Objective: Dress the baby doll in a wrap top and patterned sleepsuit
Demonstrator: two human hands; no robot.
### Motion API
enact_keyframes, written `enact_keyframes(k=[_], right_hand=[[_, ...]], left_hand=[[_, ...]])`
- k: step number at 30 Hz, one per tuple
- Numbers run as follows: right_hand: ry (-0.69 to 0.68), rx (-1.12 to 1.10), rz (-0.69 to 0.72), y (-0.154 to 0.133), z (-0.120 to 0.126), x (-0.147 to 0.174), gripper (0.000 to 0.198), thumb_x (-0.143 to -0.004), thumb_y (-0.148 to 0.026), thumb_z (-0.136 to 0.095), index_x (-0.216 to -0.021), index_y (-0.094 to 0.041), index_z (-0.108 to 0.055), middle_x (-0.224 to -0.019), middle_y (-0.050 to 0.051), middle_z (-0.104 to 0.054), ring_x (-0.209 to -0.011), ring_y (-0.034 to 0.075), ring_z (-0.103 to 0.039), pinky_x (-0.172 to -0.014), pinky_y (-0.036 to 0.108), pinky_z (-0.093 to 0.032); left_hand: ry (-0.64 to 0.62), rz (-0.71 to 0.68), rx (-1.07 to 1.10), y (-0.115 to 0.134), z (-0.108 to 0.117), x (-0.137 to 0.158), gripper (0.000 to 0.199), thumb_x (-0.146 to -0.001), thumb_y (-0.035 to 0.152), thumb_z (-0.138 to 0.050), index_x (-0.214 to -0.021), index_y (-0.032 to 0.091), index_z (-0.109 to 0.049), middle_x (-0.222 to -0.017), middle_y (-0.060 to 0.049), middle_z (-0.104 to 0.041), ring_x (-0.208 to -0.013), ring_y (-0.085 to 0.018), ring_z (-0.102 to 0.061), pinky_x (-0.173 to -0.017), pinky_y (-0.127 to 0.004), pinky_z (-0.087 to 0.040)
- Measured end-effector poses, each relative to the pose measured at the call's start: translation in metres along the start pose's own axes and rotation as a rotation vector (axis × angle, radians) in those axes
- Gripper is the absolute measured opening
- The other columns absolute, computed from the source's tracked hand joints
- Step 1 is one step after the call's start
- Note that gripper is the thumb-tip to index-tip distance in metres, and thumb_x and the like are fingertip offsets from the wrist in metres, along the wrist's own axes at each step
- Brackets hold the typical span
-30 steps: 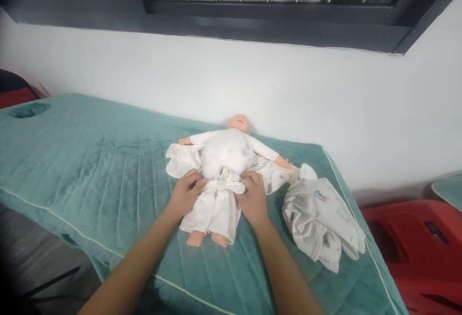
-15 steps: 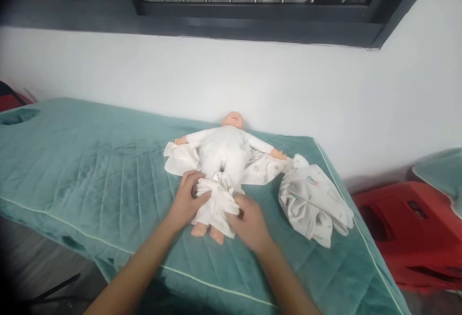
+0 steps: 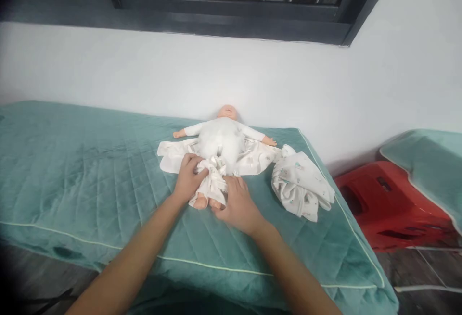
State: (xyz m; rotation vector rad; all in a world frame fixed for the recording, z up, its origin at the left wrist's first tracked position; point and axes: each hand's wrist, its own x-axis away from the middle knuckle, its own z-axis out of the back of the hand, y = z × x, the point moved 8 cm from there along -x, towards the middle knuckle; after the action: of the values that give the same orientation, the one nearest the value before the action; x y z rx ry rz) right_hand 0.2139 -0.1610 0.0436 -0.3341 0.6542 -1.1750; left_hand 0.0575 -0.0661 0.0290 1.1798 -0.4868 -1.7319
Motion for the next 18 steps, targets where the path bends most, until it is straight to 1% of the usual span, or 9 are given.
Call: enact_keyframes(k=[3,4,6,8,11,13,15,18], right_hand=[[-0.025,0.02,-0.026,0.001,0.002,-0.005,0.054,-0.072,-0.032,-0.071,-0.121,-0.02,-0.05,-0.114,0.011,-0.062,-0.111,0.031,-0.057,-0.097,0.049,-0.045],[-0.039,0.021,-0.038,0.003,0.003,-0.005,0.051,-0.074,-0.033,-0.071,-0.119,-0.02,-0.051,-0.113,0.01,-0.063,-0.109,0.03,-0.058,-0.096,0.048,-0.045],[-0.069,0.019,-0.055,0.005,0.003,-0.004,0.046,-0.076,-0.035,-0.071,-0.116,-0.022,-0.053,-0.112,0.009,-0.066,-0.107,0.029,-0.06,-0.094,0.046,-0.045],[-0.107,0.011,-0.051,0.005,0.001,-0.002,0.041,-0.078,-0.036,-0.071,-0.114,-0.023,-0.056,-0.112,0.007,-0.067,-0.108,0.029,-0.061,-0.095,0.045,-0.044],[-0.152,0.012,-0.034,0.0,0.001,0.001,0.03,-0.082,-0.037,-0.069,-0.107,-0.023,-0.059,-0.109,0.005,-0.07,-0.107,0.028,-0.062,-0.097,0.045,-0.042],[-0.166,0.035,-0.063,-0.004,0.004,0.004,0.026,-0.084,-0.039,-0.066,-0.103,-0.023,-0.059,-0.105,0.005,-0.071,-0.103,0.028,-0.063,-0.092,0.043,-0.044],[-0.185,0.05,-0.128,-0.006,0.007,0.009,0.026,-0.086,-0.044,-0.064,-0.101,-0.024,-0.058,-0.1,0.005,-0.071,-0.095,0.027,-0.065,-0.082,0.04,-0.046],[-0.212,0.016,-0.218,-0.011,0.015,0.015,0.025,-0.087,-0.047,-0.062,-0.096,-0.025,-0.057,-0.089,0.001,-0.07,-0.08,0.023,-0.065,-0.071,0.035,-0.044]], left_hand=[[-0.028,-0.015,-0.064,0.003,0.004,0.006,0.005,-0.081,0.023,-0.064,-0.085,0.02,-0.063,-0.095,-0.004,-0.052,-0.098,-0.022,-0.053,-0.089,-0.036,-0.045],[-0.045,-0.024,-0.079,0.006,0.005,0.01,0.003,-0.081,0.022,-0.064,-0.08,0.02,-0.062,-0.092,-0.004,-0.053,-0.096,-0.022,-0.052,-0.088,-0.037,-0.045],[-0.095,-0.042,-0.089,0.011,0.009,0.022,0.008,-0.08,0.02,-0.063,-0.073,0.02,-0.059,-0.089,-0.004,-0.054,-0.093,-0.022,-0.051,-0.087,-0.037,-0.044],[-0.158,-0.055,-0.074,0.017,0.014,0.036,0.01,-0.081,0.019,-0.061,-0.071,0.02,-0.057,-0.088,-0.003,-0.056,-0.092,-0.021,-0.052,-0.087,-0.036,-0.043],[-0.262,-0.049,-0.059,0.025,0.021,0.057,0.017,-0.086,0.024,-0.059,-0.07,0.02,-0.054,-0.079,-0.002,-0.057,-0.086,-0.021,-0.052,-0.078,-0.033,-0.042],[-0.283,0.0,-0.076,0.027,0.026,0.067,0.022,-0.088,0.029,-0.057,-0.069,0.02,-0.052,-0.072,-0.001,-0.055,-0.08,-0.02,-0.051,-0.072,-0.032,-0.038],[-0.277,0.071,-0.07,0.029,0.032,0.072,0.024,-0.089,0.033,-0.056,-0.07,0.02,-0.051,-0.07,0.0,-0.054,-0.074,-0.018,-0.051,-0.07,-0.031,-0.036],[-0.319,0.177,0.039,0.033,0.034,0.072,0.023,-0.087,0.035,-0.056,-0.071,0.019,-0.052,-0.069,0.002,-0.054,-0.069,-0.015,-0.051,-0.066,-0.027,-0.035]])
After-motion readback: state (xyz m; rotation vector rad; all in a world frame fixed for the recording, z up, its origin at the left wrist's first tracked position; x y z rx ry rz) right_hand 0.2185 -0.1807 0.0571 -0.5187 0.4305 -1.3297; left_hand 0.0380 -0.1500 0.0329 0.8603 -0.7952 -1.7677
